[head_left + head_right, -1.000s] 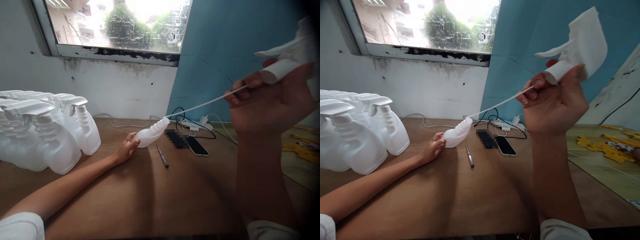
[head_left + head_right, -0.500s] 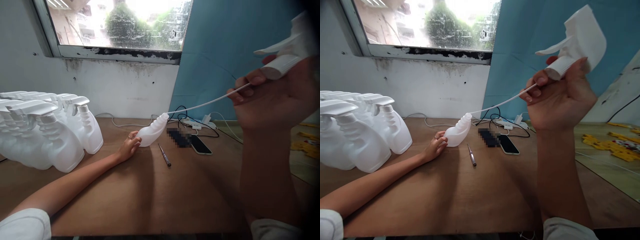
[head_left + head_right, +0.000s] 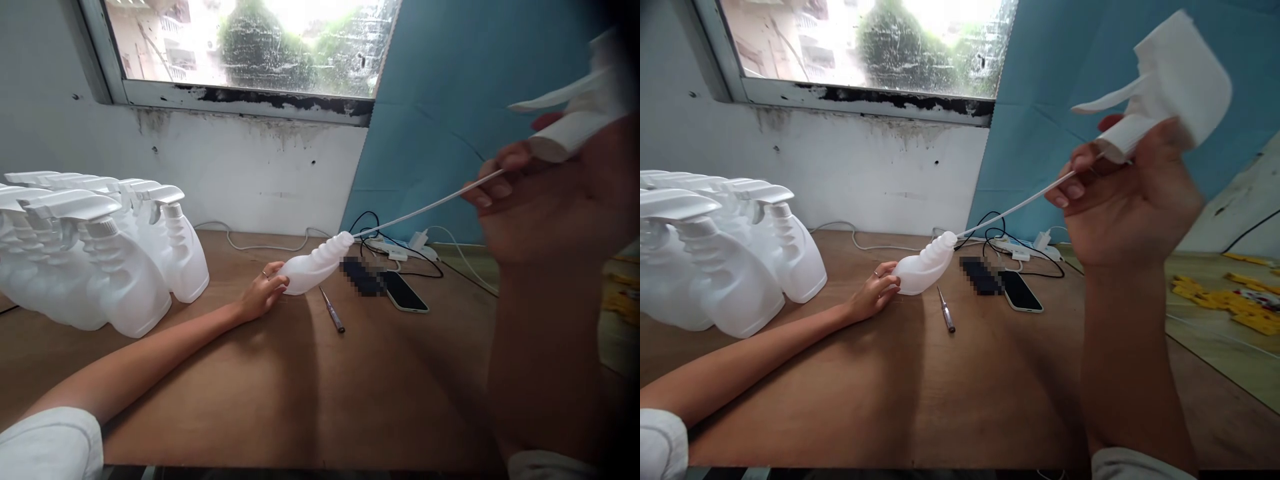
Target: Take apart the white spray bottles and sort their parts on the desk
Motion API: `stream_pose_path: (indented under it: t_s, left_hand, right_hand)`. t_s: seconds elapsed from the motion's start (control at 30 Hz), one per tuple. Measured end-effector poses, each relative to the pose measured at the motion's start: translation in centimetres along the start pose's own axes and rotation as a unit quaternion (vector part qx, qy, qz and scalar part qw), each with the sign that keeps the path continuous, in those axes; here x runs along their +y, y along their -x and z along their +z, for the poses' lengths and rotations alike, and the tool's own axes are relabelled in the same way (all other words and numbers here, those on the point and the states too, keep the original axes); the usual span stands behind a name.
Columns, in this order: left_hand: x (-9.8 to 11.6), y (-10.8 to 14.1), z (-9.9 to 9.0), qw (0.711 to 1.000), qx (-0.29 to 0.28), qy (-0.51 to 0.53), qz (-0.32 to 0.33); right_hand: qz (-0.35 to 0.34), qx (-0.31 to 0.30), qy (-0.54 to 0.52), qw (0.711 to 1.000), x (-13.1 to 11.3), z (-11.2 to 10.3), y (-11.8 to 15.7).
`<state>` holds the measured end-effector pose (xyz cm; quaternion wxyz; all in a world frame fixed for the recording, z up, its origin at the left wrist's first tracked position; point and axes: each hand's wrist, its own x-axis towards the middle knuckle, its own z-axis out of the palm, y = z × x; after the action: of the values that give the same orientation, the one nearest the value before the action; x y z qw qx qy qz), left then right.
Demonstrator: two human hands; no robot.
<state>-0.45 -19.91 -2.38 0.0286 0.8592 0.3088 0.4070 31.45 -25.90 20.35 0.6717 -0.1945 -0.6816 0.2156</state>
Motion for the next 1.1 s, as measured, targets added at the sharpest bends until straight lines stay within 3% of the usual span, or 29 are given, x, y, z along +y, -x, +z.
stream_pose_path:
  t_s: [0.07,0.13,0.37,0.5,0.77,0.93,1.0,1.1]
  left_hand:
    - [0.1,0.0,0.0,1.000,-0.012,0.004,0.012]
    - [0.2,0.1,-0.1,1.000,-0.019,0.010,0.022]
    - [0.7,-0.1,-0.5,0.999,-0.024,0.031,0.026]
    - [1.0,-0.2,-0.7,0.998,-0.041,0.043,0.026]
    - [1.2,-0.2,-0.8,0.997,-0.062,0.040,0.037]
    - [2.1,-0.1,-1.1,0.986,-0.106,-0.077,0.100]
    - [2.6,-0.4,-1.8,0.988,-0.082,-0.074,0.109]
    - [3.7,-2.0,-3.6,0.998,0.006,0.014,0.062]
  right_hand:
    - [0.019,0.021,-0.073,0.997,0.6,0.8,0.0]
    - [0.017,0.020,-0.073,0.997,1.8,1.7,0.1]
    - [0.123,-0.089,-0.055,0.987,7.9,5.3,1.5]
    - [0.189,-0.142,-0.065,0.969,10.1,6.8,2.7]
    - [0.209,-0.162,-0.158,0.951,10.1,7.8,3.4]
    - [0.250,-0.169,-0.213,0.929,10.3,8.8,4.1]
    - [0.247,-0.174,-0.227,0.926,10.3,9.3,4.5]
    - [0.239,-0.180,-0.251,0.921,10.2,9.9,5.1]
